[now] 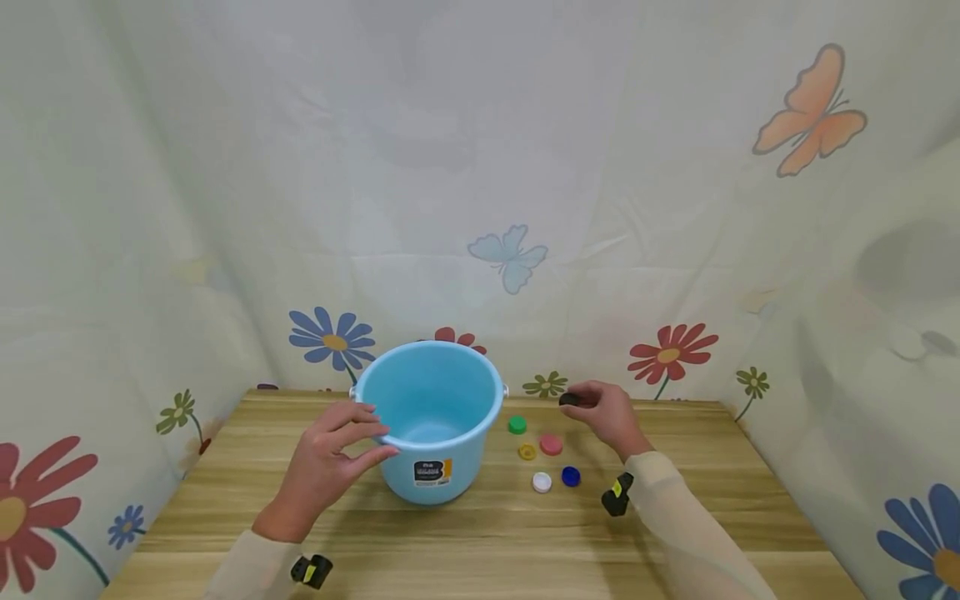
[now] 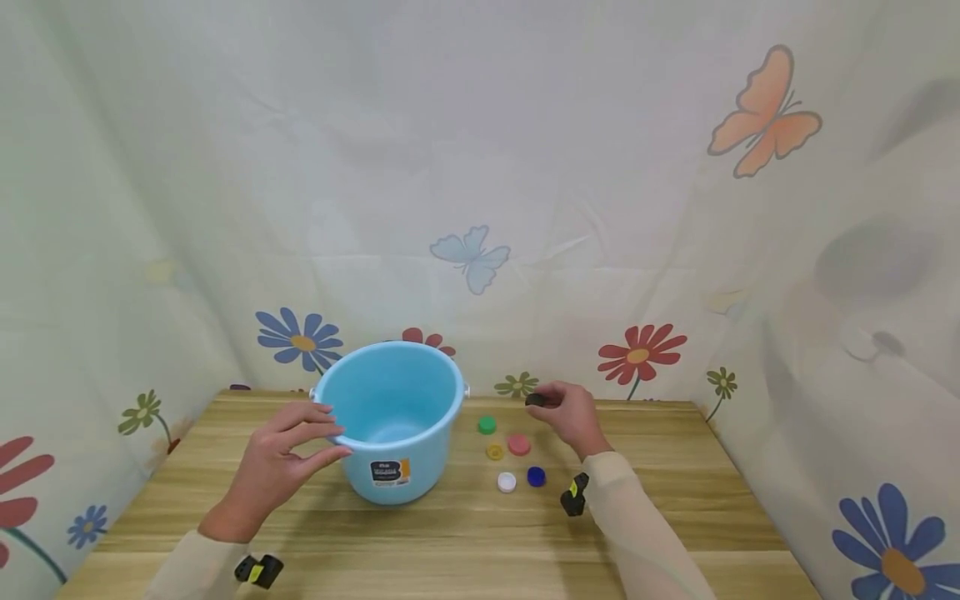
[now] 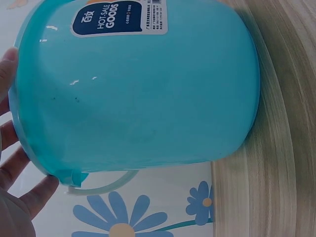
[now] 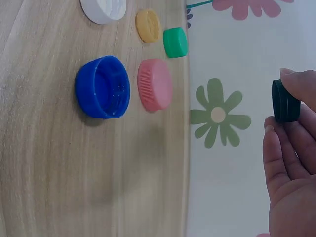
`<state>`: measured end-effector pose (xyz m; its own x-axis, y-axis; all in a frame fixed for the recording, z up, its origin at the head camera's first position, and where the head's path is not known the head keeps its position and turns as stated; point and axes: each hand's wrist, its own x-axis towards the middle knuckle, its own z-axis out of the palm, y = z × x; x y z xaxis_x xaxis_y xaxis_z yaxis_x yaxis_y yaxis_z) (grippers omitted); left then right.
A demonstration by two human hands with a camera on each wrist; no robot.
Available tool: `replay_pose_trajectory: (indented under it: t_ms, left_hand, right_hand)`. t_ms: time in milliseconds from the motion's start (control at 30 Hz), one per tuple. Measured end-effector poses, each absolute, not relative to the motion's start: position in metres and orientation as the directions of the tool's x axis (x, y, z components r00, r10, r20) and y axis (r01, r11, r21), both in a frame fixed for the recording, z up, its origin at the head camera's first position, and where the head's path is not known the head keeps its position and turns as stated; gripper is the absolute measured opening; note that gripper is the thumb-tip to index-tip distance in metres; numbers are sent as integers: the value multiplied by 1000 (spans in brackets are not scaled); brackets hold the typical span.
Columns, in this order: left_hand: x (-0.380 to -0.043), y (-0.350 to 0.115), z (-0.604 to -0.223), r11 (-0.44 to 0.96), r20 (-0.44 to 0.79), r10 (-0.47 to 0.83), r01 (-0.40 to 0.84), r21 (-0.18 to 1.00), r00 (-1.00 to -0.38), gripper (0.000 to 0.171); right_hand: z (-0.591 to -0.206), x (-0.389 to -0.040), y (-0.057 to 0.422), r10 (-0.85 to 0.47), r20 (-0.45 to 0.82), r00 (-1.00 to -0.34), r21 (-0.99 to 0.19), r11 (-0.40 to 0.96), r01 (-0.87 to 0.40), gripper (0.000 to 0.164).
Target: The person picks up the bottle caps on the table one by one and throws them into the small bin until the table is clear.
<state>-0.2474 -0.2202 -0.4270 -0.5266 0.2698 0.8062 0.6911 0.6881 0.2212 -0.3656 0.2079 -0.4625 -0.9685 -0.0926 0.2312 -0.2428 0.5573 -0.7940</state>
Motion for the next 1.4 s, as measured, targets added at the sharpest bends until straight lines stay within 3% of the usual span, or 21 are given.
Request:
replay_pose_trajectory:
  t_ms: [267, 500, 767, 1033, 1400]
  left_hand:
    - [-249, -220, -428, 674, 823, 269, 708, 210, -500, 32]
    - [-248, -220, -428, 685, 806, 265, 692, 229, -529, 32]
    - [-247, -219, -428, 677, 818, 264, 702, 221, -511, 33]
    - [-248, -218, -428, 667, 837, 265, 718, 201, -480, 33]
    - [-249, -219, -427, 668, 836, 263, 716, 203, -482, 34]
  right_hand:
    - [-453, -356, 198, -133, 271, -953, -818, 490, -301, 38]
    - [-448, -354, 192, -149, 307, -940, -828, 445, -341, 38]
    - [-436, -346, 187, -195, 327, -925, -835, 398, -379, 36]
    - [-423, -338, 179, -229, 336, -914, -839, 368, -401, 38]
    - [-413, -334, 169, -252, 347, -903, -828, 370, -421, 39]
